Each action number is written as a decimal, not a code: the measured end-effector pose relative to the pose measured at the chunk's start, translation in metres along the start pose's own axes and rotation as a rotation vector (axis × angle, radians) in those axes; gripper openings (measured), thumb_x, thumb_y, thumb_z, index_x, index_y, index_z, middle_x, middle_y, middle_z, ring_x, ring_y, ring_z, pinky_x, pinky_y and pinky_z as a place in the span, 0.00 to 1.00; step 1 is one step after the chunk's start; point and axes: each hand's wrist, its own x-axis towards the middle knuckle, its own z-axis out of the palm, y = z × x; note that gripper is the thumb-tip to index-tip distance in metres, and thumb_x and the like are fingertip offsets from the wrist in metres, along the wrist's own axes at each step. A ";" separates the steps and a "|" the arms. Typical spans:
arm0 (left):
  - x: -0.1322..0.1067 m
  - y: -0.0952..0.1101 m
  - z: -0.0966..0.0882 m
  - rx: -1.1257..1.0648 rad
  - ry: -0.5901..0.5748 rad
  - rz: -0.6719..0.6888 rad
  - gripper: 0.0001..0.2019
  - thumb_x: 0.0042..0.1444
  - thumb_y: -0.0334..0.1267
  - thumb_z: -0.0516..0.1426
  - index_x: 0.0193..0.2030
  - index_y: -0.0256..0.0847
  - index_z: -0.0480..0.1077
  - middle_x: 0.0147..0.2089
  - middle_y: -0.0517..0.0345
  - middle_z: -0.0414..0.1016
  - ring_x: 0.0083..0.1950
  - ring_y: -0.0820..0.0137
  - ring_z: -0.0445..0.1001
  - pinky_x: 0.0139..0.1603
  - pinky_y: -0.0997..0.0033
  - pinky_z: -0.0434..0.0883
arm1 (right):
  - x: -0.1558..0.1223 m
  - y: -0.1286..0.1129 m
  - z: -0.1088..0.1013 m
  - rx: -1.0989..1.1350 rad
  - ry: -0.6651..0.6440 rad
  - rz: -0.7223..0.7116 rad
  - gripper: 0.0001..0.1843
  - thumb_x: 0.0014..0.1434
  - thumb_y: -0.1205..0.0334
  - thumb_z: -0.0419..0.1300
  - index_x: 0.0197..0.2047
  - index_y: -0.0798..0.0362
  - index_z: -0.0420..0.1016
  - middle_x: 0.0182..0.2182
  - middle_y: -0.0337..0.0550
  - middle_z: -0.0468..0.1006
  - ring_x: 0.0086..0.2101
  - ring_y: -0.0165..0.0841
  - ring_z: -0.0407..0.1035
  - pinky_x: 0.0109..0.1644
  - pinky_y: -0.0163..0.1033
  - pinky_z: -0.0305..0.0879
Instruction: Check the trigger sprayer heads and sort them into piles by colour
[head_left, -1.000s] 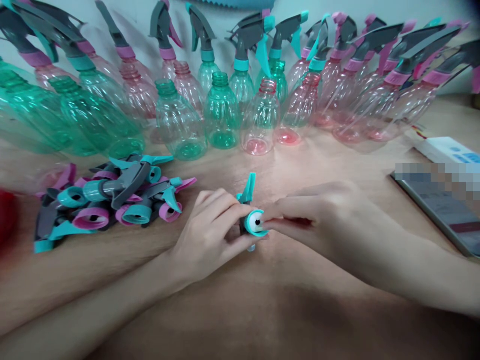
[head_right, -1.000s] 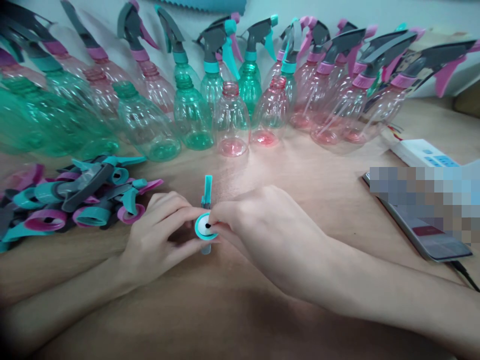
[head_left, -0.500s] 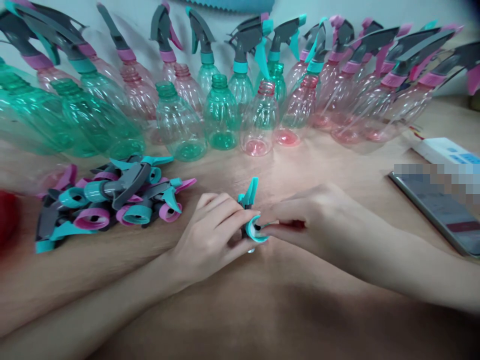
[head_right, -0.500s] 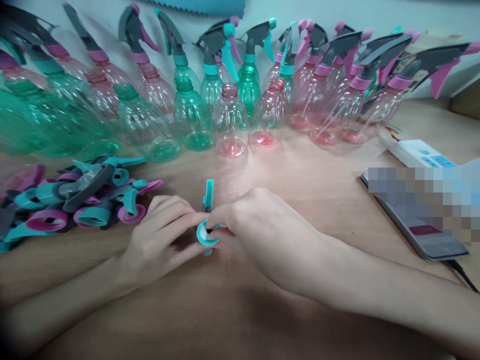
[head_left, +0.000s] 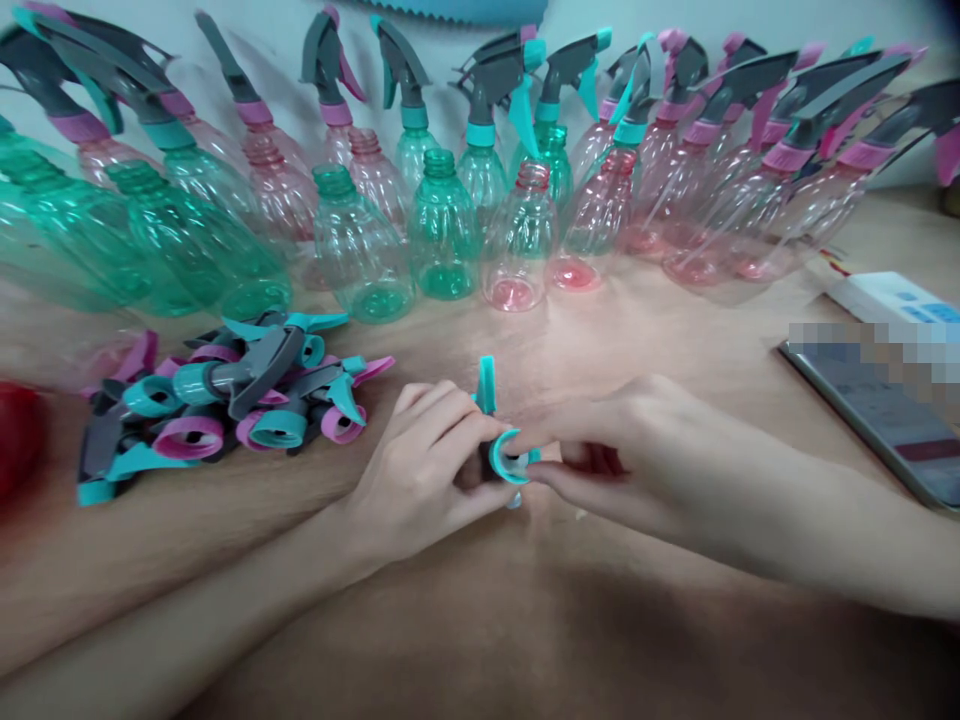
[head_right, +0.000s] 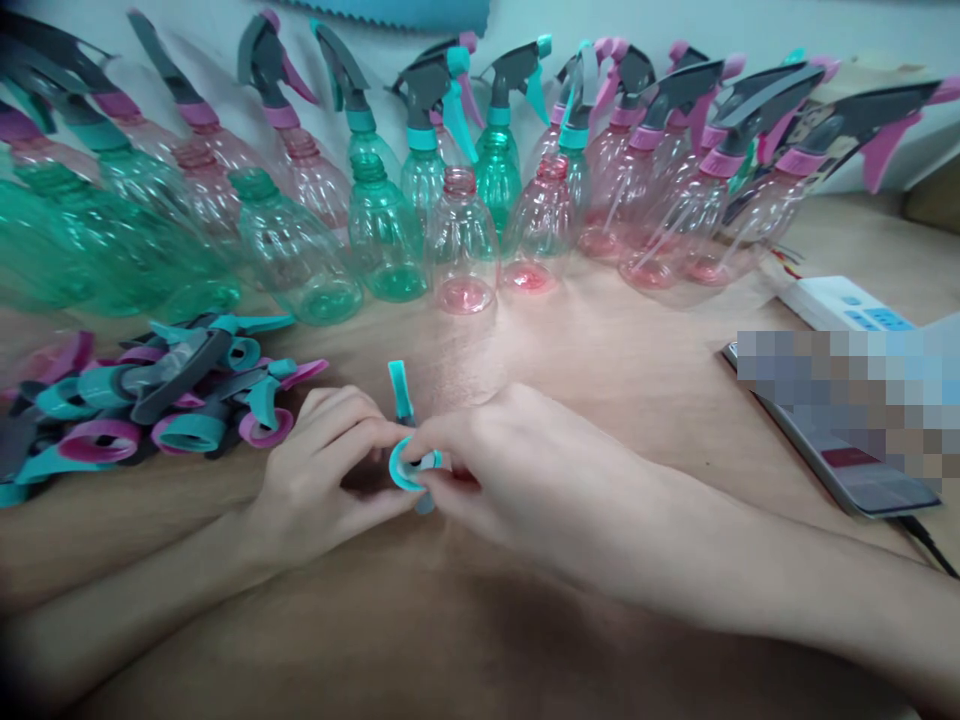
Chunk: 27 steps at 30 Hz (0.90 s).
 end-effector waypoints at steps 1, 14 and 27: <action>0.000 0.000 0.000 0.006 0.008 -0.011 0.08 0.53 0.37 0.61 0.35 0.38 0.67 0.27 0.61 0.65 0.30 0.70 0.64 0.35 0.66 0.59 | 0.000 -0.001 0.001 -0.005 0.011 0.012 0.10 0.58 0.67 0.55 0.25 0.53 0.68 0.18 0.30 0.64 0.19 0.22 0.52 0.24 0.30 0.49; -0.001 0.003 0.003 0.087 0.043 -0.010 0.04 0.53 0.34 0.59 0.32 0.38 0.66 0.25 0.63 0.62 0.29 0.71 0.63 0.34 0.65 0.59 | -0.014 -0.016 0.026 -0.464 0.173 0.070 0.10 0.61 0.67 0.51 0.28 0.53 0.63 0.15 0.35 0.63 0.14 0.28 0.53 0.21 0.37 0.37; -0.003 0.005 -0.001 0.128 -0.029 0.218 0.11 0.57 0.43 0.57 0.33 0.37 0.66 0.28 0.58 0.66 0.31 0.69 0.64 0.37 0.65 0.62 | -0.004 -0.009 0.008 0.067 -0.027 0.076 0.05 0.55 0.70 0.57 0.32 0.52 0.74 0.18 0.29 0.65 0.19 0.23 0.54 0.24 0.30 0.50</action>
